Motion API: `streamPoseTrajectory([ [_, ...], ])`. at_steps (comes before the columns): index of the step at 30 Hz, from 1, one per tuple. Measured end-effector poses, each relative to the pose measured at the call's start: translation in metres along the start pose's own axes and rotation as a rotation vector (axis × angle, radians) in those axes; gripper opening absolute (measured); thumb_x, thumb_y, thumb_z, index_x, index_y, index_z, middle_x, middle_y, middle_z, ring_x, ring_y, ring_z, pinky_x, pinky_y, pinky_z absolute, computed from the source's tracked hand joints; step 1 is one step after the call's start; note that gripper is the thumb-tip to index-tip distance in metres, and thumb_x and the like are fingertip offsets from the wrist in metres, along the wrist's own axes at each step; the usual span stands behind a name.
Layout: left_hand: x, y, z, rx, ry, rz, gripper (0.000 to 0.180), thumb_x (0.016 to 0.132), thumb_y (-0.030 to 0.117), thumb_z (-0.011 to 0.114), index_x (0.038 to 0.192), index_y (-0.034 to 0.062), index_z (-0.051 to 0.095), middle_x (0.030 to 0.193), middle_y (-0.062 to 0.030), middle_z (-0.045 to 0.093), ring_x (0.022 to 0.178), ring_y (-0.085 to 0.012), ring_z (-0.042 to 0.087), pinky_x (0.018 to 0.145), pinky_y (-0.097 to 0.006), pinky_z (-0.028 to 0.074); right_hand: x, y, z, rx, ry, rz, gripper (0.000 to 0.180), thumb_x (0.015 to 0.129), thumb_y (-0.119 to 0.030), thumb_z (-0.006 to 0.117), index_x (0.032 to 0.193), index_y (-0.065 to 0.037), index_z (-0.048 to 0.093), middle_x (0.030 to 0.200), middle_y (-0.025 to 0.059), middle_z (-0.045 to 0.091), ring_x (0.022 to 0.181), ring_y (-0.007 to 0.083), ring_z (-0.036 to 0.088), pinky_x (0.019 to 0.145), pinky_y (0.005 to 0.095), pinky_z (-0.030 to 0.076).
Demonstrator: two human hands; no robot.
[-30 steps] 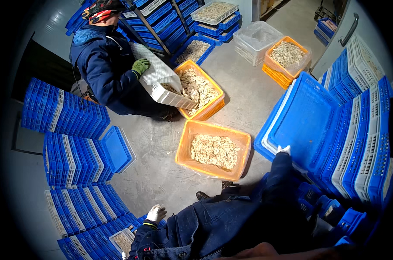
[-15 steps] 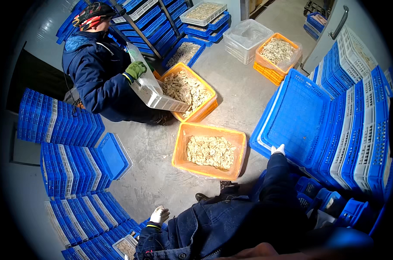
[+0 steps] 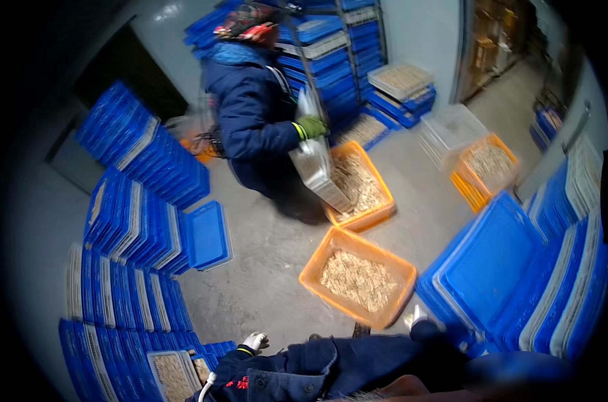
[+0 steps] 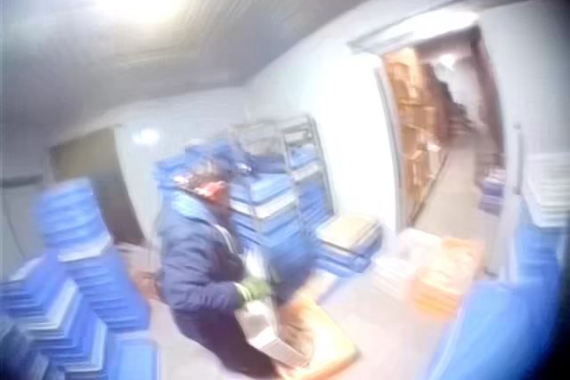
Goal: The person handles crates filled with sliced food items, moving crates one at a time, pouring items from one crate to another, and stacking crates in a cold storage area.
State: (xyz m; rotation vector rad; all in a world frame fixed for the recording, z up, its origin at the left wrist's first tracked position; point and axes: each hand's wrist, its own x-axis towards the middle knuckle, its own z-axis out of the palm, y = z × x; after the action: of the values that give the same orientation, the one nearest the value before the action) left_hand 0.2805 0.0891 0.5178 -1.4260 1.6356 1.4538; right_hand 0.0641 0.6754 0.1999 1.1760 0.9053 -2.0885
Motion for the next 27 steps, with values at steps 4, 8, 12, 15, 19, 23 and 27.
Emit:
streamPoseTrajectory([
  [4,0.010,0.011,0.042,0.093,-0.162,0.373,0.047,0.091,0.036,0.054,0.126,0.0047,0.050,0.124,-0.0186,0.057,0.110,-0.0296,0.060,0.090,-0.043,0.049,0.043,-0.085,0.042,-0.174,-0.110,0.072,0.065,0.094,-0.050,0.045,0.134,0.002,0.042,0.131,0.0174,0.050,0.118,0.0331,0.050,0.100,0.0420,0.043],
  [8,0.016,-0.092,0.013,0.818,0.042,0.755,0.045,0.094,0.036,0.045,0.130,0.0089,0.051,0.126,-0.0196,0.056,0.115,-0.0363,0.055,0.097,-0.042,0.044,0.015,-0.001,0.205,-0.643,-0.156,0.171,0.063,0.095,-0.049,0.045,0.133,0.002,0.043,0.128,0.0182,0.052,0.114,0.0335,0.052,0.096,0.0424,0.045],
  [12,0.058,-0.142,0.016,0.451,0.126,0.499,0.045,0.091,0.035,0.048,0.127,0.0075,0.053,0.119,-0.0201,0.060,0.110,-0.0369,0.057,0.093,-0.043,0.046,-0.013,-0.007,0.338,-0.929,-0.289,0.074,0.061,0.095,-0.047,0.045,0.131,0.002,0.044,0.124,0.0190,0.054,0.110,0.0339,0.054,0.093,0.0428,0.046],
  [15,0.074,-0.200,0.017,0.264,0.209,0.358,0.045,0.088,0.034,0.051,0.124,0.0064,0.054,0.113,-0.0206,0.063,0.106,-0.0373,0.059,0.091,-0.044,0.047,-0.027,0.026,0.405,-1.117,-0.375,0.062,0.059,0.095,-0.046,0.044,0.130,0.002,0.044,0.121,0.0196,0.056,0.107,0.0342,0.055,0.091,0.0431,0.047],
  [19,0.084,-0.270,0.032,0.134,0.318,0.255,0.044,0.084,0.032,0.056,0.119,0.0046,0.056,0.106,-0.0214,0.065,0.101,-0.0382,0.061,0.087,-0.045,0.048,-0.044,0.081,0.444,-1.333,-0.429,0.079,0.057,0.095,-0.045,0.044,0.129,0.002,0.045,0.118,0.0204,0.058,0.103,0.0346,0.057,0.087,0.0434,0.049],
  [23,0.083,-0.287,0.030,0.223,0.584,0.246,0.041,0.078,0.027,0.062,0.109,0.0015,0.058,0.101,-0.0229,0.065,0.095,-0.0399,0.062,0.082,-0.047,0.050,-0.061,0.109,0.457,-1.499,-0.444,0.080,0.055,0.095,-0.043,0.044,0.127,0.002,0.046,0.114,0.0212,0.060,0.099,0.0350,0.059,0.084,0.0438,0.050],
  [27,0.083,-0.303,0.030,0.342,0.543,0.338,0.042,0.068,0.027,0.068,0.100,0.0022,0.057,0.093,-0.0226,0.064,0.090,-0.0425,0.061,0.078,-0.049,0.049,-0.070,0.137,0.437,-1.664,-0.433,0.092,0.053,0.096,-0.042,0.043,0.126,0.002,0.047,0.110,0.0220,0.062,0.095,0.0354,0.061,0.081,0.0442,0.052],
])
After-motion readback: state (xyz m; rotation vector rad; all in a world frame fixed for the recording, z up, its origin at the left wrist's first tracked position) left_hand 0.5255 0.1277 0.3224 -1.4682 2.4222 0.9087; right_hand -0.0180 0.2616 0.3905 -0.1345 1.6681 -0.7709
